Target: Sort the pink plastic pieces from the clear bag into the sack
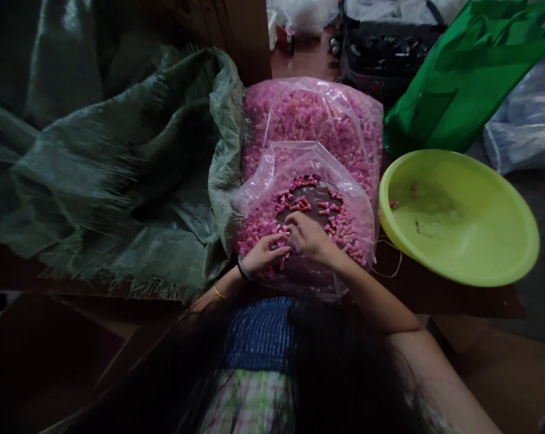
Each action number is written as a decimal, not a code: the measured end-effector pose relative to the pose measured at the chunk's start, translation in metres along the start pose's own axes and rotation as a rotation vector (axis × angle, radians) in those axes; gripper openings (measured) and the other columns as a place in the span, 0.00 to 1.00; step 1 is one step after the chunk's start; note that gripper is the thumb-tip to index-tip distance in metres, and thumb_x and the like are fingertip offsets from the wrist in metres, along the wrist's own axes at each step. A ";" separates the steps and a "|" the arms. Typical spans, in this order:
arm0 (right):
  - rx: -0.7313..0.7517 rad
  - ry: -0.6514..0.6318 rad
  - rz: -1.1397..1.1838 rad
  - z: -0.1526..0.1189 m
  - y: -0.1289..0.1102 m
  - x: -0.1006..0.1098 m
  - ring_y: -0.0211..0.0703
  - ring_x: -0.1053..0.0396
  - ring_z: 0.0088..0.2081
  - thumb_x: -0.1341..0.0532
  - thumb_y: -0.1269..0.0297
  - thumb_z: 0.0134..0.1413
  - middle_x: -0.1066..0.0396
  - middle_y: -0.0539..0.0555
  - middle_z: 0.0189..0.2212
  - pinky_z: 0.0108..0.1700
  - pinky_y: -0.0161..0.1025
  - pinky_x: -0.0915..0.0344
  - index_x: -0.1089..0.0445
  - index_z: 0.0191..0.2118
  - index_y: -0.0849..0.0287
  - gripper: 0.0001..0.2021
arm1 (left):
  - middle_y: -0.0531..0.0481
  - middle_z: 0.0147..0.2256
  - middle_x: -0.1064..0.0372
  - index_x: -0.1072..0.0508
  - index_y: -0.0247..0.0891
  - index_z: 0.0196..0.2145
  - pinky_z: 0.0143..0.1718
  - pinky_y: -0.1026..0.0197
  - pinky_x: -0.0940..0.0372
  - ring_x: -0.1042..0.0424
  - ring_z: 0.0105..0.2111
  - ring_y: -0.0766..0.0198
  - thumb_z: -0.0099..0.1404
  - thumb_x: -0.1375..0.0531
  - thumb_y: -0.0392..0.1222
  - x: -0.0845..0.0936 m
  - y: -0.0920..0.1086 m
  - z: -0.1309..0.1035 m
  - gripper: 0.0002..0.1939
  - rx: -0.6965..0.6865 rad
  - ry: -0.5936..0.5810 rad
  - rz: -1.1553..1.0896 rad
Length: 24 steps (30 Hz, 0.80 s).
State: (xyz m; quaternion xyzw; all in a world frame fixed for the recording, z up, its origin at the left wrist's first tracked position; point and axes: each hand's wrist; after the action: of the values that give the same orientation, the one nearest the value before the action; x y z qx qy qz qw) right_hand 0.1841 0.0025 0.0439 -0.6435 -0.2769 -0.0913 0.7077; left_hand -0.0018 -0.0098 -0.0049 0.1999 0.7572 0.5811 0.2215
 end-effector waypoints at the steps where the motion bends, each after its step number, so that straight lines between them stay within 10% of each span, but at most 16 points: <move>1: 0.057 -0.004 -0.079 -0.003 0.000 -0.009 0.44 0.34 0.37 0.52 0.61 0.63 0.31 0.55 0.35 0.43 0.42 0.37 0.34 0.44 0.59 0.12 | 0.48 0.30 0.28 0.26 0.34 0.34 0.32 0.64 0.36 0.31 0.28 0.65 0.57 0.36 0.45 -0.002 -0.001 0.000 0.11 -0.057 0.069 0.080; 7: 0.276 0.039 -0.100 -0.021 0.008 -0.043 0.51 0.44 0.60 0.46 0.57 0.61 0.43 0.63 0.59 0.60 0.49 0.44 0.46 0.62 0.60 0.26 | 0.47 0.36 0.26 0.26 0.36 0.39 0.39 0.62 0.37 0.29 0.35 0.60 0.61 0.39 0.42 0.001 -0.001 -0.002 0.09 -0.255 0.336 0.377; 14: 0.344 0.157 -0.274 -0.024 -0.002 -0.021 0.47 0.35 0.52 0.43 0.70 0.58 0.26 0.53 0.46 0.58 0.51 0.43 0.28 0.45 0.53 0.12 | 0.49 0.35 0.25 0.28 0.39 0.42 0.35 0.63 0.37 0.27 0.32 0.62 0.66 0.43 0.44 0.014 0.019 -0.021 0.10 -0.312 0.339 0.866; 24: 0.361 0.079 -0.214 -0.023 -0.011 -0.028 0.49 0.42 0.61 0.46 0.74 0.56 0.32 0.51 0.56 0.64 0.57 0.51 0.35 0.57 0.48 0.24 | 0.47 0.35 0.25 0.29 0.37 0.41 0.35 0.64 0.35 0.27 0.32 0.64 0.66 0.44 0.41 0.012 0.030 -0.026 0.09 -0.525 0.506 0.988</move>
State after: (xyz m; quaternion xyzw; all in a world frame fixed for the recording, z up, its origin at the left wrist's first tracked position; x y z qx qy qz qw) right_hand 0.1619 -0.0272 0.0393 -0.4691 -0.3274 -0.1399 0.8082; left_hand -0.0253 -0.0158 0.0287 0.3218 0.4356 0.8117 -0.2187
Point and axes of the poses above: each hand's wrist, its own z-axis towards the middle knuckle, its own x-axis out of the back of the hand, y = z × x
